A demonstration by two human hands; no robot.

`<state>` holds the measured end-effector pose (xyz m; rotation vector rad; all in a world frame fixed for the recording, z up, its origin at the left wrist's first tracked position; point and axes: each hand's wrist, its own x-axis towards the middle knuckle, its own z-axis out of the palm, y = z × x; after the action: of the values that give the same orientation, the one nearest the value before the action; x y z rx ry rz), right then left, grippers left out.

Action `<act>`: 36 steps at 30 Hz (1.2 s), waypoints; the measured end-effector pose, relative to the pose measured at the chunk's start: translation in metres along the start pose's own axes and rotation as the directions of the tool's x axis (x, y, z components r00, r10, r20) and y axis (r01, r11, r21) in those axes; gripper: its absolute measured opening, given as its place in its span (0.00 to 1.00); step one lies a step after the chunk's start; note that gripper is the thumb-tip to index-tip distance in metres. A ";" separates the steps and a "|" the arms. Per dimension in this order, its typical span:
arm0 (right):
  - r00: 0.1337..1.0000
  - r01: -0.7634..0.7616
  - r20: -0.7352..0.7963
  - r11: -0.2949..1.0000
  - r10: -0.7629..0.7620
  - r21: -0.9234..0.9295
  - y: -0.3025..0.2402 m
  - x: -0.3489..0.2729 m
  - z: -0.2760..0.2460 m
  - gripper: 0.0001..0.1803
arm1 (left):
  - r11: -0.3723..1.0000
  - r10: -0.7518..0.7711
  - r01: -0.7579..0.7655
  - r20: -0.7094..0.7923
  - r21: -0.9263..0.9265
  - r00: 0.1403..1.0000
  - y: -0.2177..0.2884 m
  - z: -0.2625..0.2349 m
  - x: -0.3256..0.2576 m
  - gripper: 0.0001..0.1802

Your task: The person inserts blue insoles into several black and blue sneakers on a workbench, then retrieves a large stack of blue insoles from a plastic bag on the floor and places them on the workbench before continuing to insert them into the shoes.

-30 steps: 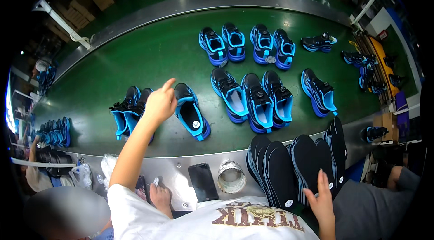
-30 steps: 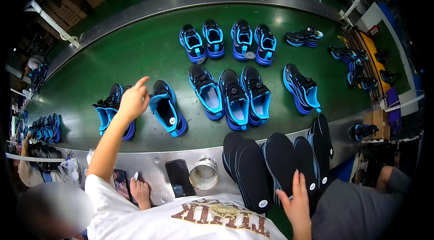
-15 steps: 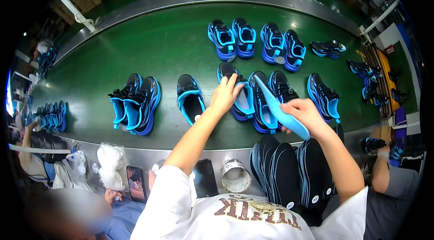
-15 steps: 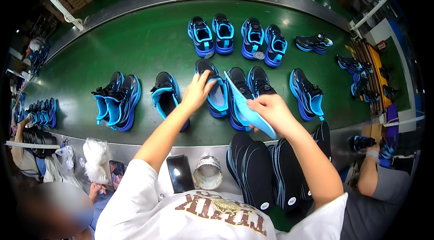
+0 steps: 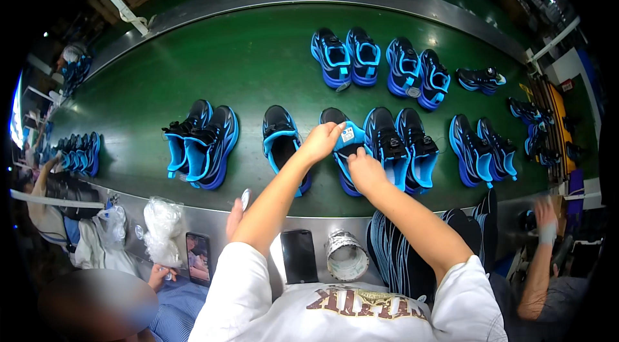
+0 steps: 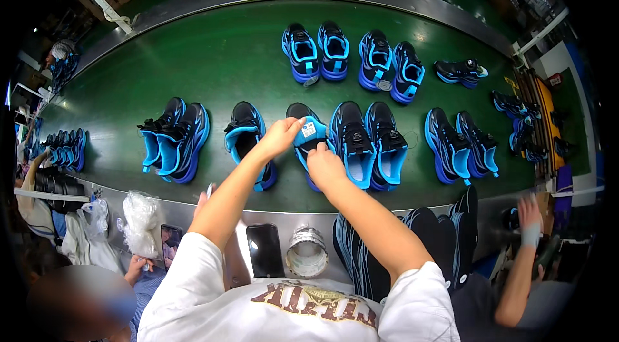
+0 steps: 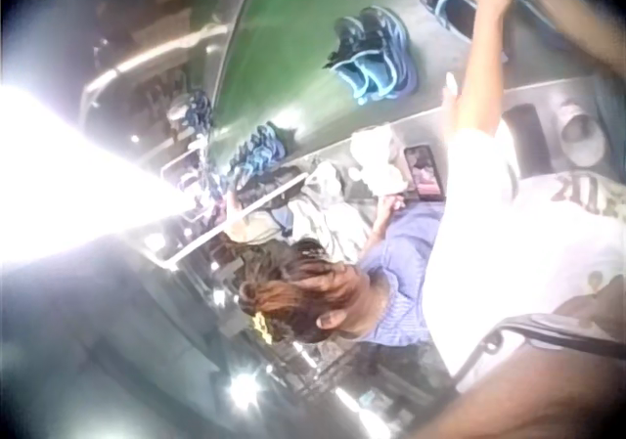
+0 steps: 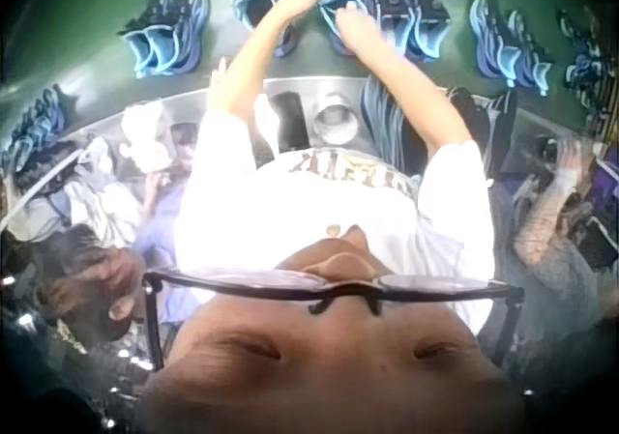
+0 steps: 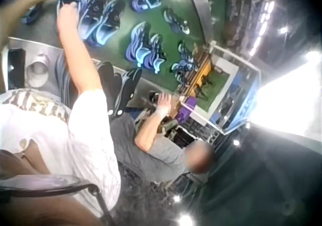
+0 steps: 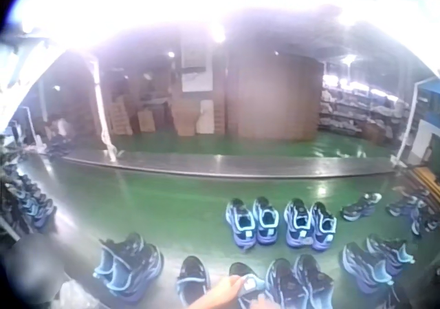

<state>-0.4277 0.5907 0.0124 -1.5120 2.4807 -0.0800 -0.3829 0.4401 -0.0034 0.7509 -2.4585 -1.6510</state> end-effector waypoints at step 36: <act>0.899 0.127 0.435 0.982 -0.053 -0.142 0.013 0.025 0.014 0.16 | 0.972 -0.078 0.009 -0.284 -0.234 0.956 -0.007 0.035 -0.010 0.24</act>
<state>-0.4464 0.5756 -0.0081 -1.5106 2.1047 0.4147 -0.3834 0.4716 -0.0219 0.9438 -2.0232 -1.6644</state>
